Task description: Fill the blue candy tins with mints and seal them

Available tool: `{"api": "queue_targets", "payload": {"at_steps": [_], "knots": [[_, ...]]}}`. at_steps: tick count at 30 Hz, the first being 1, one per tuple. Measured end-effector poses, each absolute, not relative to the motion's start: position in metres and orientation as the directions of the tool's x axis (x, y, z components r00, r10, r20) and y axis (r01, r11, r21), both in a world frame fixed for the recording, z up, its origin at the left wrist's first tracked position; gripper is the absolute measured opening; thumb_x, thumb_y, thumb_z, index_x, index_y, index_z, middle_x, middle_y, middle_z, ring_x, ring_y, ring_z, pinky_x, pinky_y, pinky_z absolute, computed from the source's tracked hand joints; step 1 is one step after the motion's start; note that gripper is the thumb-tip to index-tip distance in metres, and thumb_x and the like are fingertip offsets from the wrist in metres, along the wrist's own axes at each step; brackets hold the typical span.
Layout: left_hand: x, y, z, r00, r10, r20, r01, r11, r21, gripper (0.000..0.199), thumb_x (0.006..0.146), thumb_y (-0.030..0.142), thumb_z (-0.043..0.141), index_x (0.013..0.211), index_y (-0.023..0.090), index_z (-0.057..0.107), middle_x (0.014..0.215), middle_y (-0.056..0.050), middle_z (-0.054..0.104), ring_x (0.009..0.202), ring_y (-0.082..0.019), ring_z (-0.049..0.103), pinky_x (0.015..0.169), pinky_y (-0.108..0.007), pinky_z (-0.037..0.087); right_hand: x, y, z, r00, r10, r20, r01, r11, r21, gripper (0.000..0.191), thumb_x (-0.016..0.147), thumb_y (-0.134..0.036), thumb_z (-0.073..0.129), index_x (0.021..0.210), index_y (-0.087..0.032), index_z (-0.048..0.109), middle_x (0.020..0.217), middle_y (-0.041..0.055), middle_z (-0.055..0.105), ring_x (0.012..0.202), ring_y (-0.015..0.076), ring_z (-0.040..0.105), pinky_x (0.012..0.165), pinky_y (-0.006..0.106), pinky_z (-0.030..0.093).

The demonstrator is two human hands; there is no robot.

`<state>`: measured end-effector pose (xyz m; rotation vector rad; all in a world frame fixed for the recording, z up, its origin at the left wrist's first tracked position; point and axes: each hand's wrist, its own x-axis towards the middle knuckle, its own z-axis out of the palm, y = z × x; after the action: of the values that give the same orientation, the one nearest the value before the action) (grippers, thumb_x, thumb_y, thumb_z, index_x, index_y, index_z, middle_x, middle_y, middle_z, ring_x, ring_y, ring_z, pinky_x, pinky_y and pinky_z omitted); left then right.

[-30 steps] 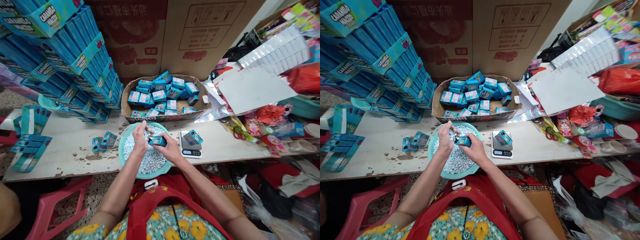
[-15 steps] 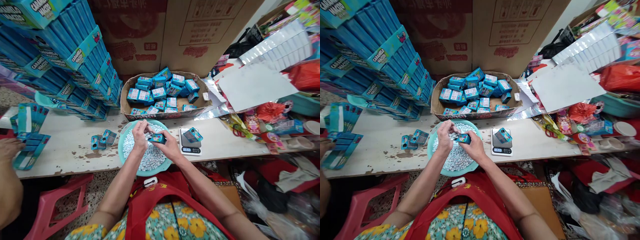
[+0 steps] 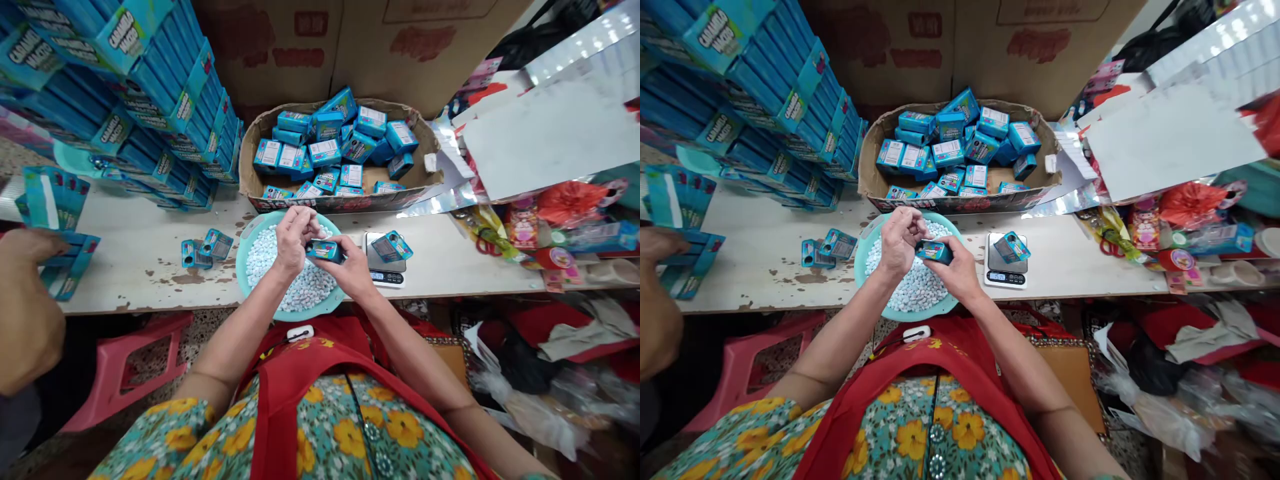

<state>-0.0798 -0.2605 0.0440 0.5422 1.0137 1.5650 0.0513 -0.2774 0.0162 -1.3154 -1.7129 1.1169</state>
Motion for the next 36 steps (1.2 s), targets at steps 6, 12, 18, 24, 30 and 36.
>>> {"api": "queue_targets", "payload": {"at_steps": [6, 12, 18, 24, 30, 36], "knots": [[-0.125, -0.258, -0.007, -0.359, 0.932, -0.051, -0.069, 0.028, 0.997, 0.026, 0.085, 0.041, 0.054, 0.075, 0.018, 0.06, 0.071, -0.004, 0.056, 0.072, -0.017, 0.058, 0.076, -0.033, 0.047, 0.077, -0.282, 0.012, -0.158, 0.984, 0.077, 0.233, 0.113, -0.966, 0.041, 0.065, -0.036, 0.078, 0.1, -0.024, 0.06, 0.106, 0.0038, 0.063, 0.098, 0.022, 0.06, 0.086, 0.038, 0.049], [-0.13, -0.269, -0.089, -0.192, 0.977, -0.088, 0.752, 0.204, 0.627, 0.028, 0.079, 0.04, 0.061, 0.099, 0.019, 0.063, 0.113, -0.014, 0.057, 0.114, -0.032, 0.045, 0.099, -0.044, 0.032, 0.08, -0.279, 0.008, -0.124, 0.991, 0.054, 0.242, 0.083, -0.967, 0.041, 0.063, -0.037, 0.079, 0.099, -0.024, 0.064, 0.098, 0.003, 0.064, 0.091, 0.0212, 0.062, 0.086, 0.039, 0.05], [-0.113, -0.287, -0.087, -0.155, 0.973, -0.17, 0.794, 0.225, 0.564, 0.024, 0.079, 0.039, 0.058, 0.095, 0.021, 0.062, 0.098, -0.011, 0.059, 0.098, -0.028, 0.054, 0.083, -0.036, 0.038, 0.069, -0.279, -0.001, -0.128, 0.992, 0.007, 0.263, 0.041, -0.964, 0.044, 0.063, -0.041, 0.079, 0.1, -0.022, 0.063, 0.098, 0.004, 0.066, 0.09, 0.022, 0.063, 0.085, 0.038, 0.05], [-0.126, -0.281, -0.066, -0.459, 0.856, -0.239, 0.135, 0.334, 0.933, 0.023, 0.071, 0.036, 0.067, 0.062, 0.019, 0.054, 0.056, 0.003, 0.049, 0.054, -0.013, 0.049, 0.055, -0.022, 0.035, 0.07, -0.278, 0.001, -0.147, 0.989, 0.026, 0.316, 0.071, -0.946, 0.039, 0.065, -0.039, 0.077, 0.098, -0.022, 0.064, 0.096, 0.0035, 0.066, 0.087, 0.0209, 0.063, 0.082, 0.035, 0.05], [-0.117, -0.276, 0.008, -0.346, 0.871, -0.349, -0.555, 0.11, 0.825, 0.023, 0.072, 0.036, 0.065, 0.07, 0.019, 0.049, 0.057, 0.004, 0.052, 0.043, -0.008, 0.046, 0.041, -0.019, 0.033, 0.054, -0.284, 0.009, -0.222, 0.966, 0.133, 0.436, 0.22, -0.873, 0.03, 0.07, -0.028, 0.074, 0.097, -0.023, 0.063, 0.094, 0.0038, 0.064, 0.091, 0.0219, 0.061, 0.081, 0.034, 0.047], [-0.104, -0.27, 0.042, -0.451, 0.852, -0.267, -0.573, -0.047, 0.818, 0.025, 0.072, 0.036, 0.065, 0.07, 0.017, 0.048, 0.065, 0.003, 0.056, 0.054, -0.011, 0.057, 0.053, -0.024, 0.047, 0.034, -0.286, 0.019, -0.31, 0.939, 0.149, 0.508, 0.296, -0.809, 0.031, 0.07, -0.025, 0.073, 0.099, -0.021, 0.063, 0.094, 0.005, 0.065, 0.091, 0.0229, 0.06, 0.081, 0.034, 0.047]]}}
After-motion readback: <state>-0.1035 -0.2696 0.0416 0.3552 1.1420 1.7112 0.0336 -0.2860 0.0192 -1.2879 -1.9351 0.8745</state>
